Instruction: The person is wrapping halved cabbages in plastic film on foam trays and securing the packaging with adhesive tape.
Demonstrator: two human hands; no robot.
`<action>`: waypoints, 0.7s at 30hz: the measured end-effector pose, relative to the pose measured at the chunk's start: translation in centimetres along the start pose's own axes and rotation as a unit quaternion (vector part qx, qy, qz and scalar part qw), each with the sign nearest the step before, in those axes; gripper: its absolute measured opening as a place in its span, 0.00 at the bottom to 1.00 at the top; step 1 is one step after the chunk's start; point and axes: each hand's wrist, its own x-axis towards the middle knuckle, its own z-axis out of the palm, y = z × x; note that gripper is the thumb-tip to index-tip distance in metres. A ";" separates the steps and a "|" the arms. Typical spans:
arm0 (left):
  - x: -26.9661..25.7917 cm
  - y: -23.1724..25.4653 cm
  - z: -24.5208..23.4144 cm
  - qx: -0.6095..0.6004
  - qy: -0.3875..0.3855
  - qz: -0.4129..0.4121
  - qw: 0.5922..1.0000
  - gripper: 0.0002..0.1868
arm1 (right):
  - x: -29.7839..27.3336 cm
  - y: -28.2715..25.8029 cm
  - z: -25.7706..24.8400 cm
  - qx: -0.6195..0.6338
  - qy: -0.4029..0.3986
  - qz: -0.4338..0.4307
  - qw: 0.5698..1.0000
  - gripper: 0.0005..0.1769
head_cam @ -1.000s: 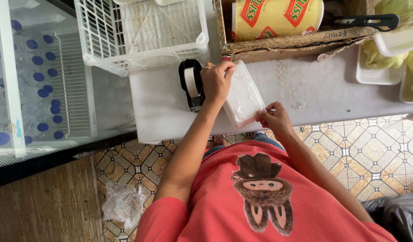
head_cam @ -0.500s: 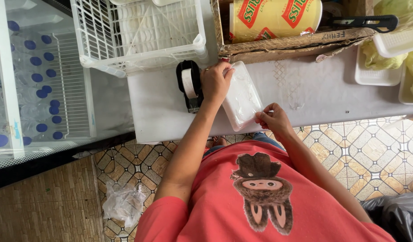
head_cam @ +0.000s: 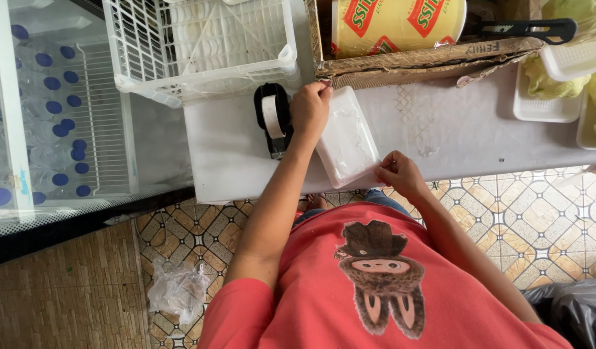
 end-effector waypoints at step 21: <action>0.1 -0.1 -0.2 -0.031 -0.023 0.026 0.999 0.06 | 2.0 -5.4 4.4 -0.489 0.023 -0.272 0.828 0.64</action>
